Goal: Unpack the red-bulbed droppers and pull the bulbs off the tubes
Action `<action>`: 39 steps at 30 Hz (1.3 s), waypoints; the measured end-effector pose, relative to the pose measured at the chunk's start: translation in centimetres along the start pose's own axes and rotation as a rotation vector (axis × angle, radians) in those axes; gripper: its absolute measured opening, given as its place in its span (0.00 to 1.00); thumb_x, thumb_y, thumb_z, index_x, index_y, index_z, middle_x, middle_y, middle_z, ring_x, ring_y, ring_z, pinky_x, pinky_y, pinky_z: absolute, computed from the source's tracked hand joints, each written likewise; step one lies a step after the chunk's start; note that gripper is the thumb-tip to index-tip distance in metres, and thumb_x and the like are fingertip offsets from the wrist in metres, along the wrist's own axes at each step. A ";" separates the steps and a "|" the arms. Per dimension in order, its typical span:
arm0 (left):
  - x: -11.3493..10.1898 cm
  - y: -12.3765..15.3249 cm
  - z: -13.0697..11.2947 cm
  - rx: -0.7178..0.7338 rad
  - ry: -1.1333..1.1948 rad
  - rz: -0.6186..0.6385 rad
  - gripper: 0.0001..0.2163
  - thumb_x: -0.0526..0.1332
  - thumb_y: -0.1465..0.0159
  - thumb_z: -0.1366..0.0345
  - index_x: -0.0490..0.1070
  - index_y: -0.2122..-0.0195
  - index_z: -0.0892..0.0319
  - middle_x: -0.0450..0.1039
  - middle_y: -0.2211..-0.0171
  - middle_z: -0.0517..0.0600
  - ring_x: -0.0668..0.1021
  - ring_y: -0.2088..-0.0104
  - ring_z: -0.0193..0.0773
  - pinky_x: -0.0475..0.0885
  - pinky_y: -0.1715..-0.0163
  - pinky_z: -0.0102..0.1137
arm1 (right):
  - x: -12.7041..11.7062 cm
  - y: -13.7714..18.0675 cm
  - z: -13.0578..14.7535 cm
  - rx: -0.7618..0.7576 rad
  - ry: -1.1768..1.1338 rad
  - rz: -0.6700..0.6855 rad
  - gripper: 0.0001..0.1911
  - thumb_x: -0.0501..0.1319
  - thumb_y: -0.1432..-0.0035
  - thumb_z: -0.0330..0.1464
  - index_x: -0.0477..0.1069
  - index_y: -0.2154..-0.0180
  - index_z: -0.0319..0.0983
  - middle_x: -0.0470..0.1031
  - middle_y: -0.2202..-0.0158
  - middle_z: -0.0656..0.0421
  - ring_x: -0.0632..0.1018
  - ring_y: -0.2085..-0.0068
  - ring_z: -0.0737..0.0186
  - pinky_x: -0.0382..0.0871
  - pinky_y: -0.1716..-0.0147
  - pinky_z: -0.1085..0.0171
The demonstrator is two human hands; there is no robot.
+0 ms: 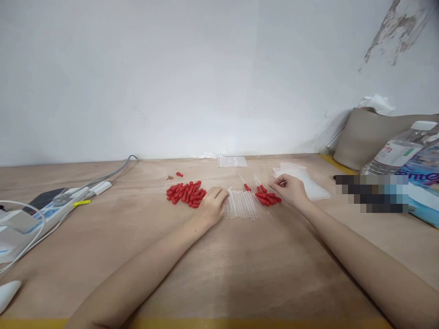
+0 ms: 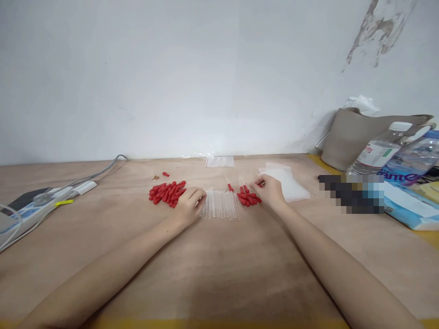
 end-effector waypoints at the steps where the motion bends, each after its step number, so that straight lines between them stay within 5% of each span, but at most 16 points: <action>1: 0.3 -0.2 -0.4 0.021 0.005 0.014 0.07 0.50 0.39 0.74 0.66 0.69 0.60 0.68 0.70 0.50 0.70 0.67 0.37 0.69 0.66 0.31 | 0.3 0.1 0.1 -0.015 0.007 0.021 0.09 0.60 0.54 0.37 0.70 0.75 0.38 0.73 0.75 0.60 0.71 0.74 0.66 0.62 0.74 0.68; 7: 2.7 -0.5 -2.3 0.097 -0.015 0.177 0.07 0.51 0.39 0.74 0.68 0.66 0.61 0.70 0.67 0.52 0.70 0.63 0.38 0.69 0.62 0.32 | 1.8 0.2 -0.1 -0.069 0.032 0.120 0.09 0.56 0.51 0.36 0.72 0.74 0.39 0.75 0.74 0.61 0.74 0.72 0.66 0.63 0.72 0.69; 15: 2.2 0.1 -3.2 0.102 -0.028 0.367 0.20 0.56 0.42 0.51 0.69 0.57 0.60 0.71 0.57 0.54 0.69 0.55 0.45 0.62 0.52 0.42 | 1.8 -0.2 0.1 -0.042 0.168 0.167 0.11 0.54 0.49 0.36 0.73 0.72 0.40 0.75 0.75 0.61 0.73 0.72 0.66 0.61 0.73 0.69; 23: 3.0 1.4 -1.9 0.005 0.002 0.450 0.19 0.53 0.39 0.54 0.65 0.49 0.57 0.65 0.47 0.53 0.64 0.44 0.44 0.52 0.43 0.45 | 4.1 -3.2 1.5 0.072 0.376 0.283 0.10 0.59 0.55 0.36 0.72 0.80 0.37 0.74 0.77 0.53 0.74 0.72 0.61 0.61 0.76 0.67; 28: 3.0 1.4 -2.0 0.002 -0.007 0.419 0.19 0.53 0.39 0.55 0.64 0.49 0.56 0.64 0.47 0.53 0.61 0.43 0.45 0.51 0.43 0.46 | 5.6 -3.7 1.6 0.176 0.440 0.369 0.04 0.62 0.62 0.30 0.72 0.79 0.35 0.71 0.82 0.53 0.73 0.77 0.60 0.60 0.80 0.67; 33: 1.8 2.0 -1.9 0.012 -0.030 0.285 0.20 0.53 0.39 0.56 0.62 0.46 0.57 0.63 0.46 0.55 0.61 0.43 0.46 0.53 0.44 0.46 | 4.2 -3.6 3.5 0.137 0.451 0.276 0.05 0.61 0.59 0.30 0.72 0.76 0.34 0.73 0.79 0.51 0.74 0.74 0.57 0.61 0.77 0.64; 37: -0.6 2.7 -0.9 0.000 -0.050 0.126 0.20 0.54 0.39 0.61 0.60 0.45 0.58 0.62 0.46 0.56 0.61 0.43 0.45 0.57 0.45 0.44 | 2.9 -1.4 6.8 -0.096 0.376 0.137 0.11 0.53 0.45 0.35 0.72 0.67 0.37 0.75 0.68 0.53 0.74 0.65 0.59 0.62 0.66 0.63; 39: -1.9 3.0 -0.3 -0.010 -0.090 0.063 0.20 0.54 0.39 0.64 0.59 0.45 0.58 0.60 0.45 0.56 0.61 0.43 0.45 0.58 0.46 0.45 | 2.6 1.3 9.3 -0.388 0.294 0.038 0.09 0.55 0.45 0.35 0.71 0.67 0.39 0.75 0.68 0.56 0.72 0.63 0.60 0.60 0.62 0.62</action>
Point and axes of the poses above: each hand's wrist, its own y-axis away from the middle knuckle, its own x-axis out of the palm, z = x × y, the point moved 8 cm from there along -y, towards the middle knuckle
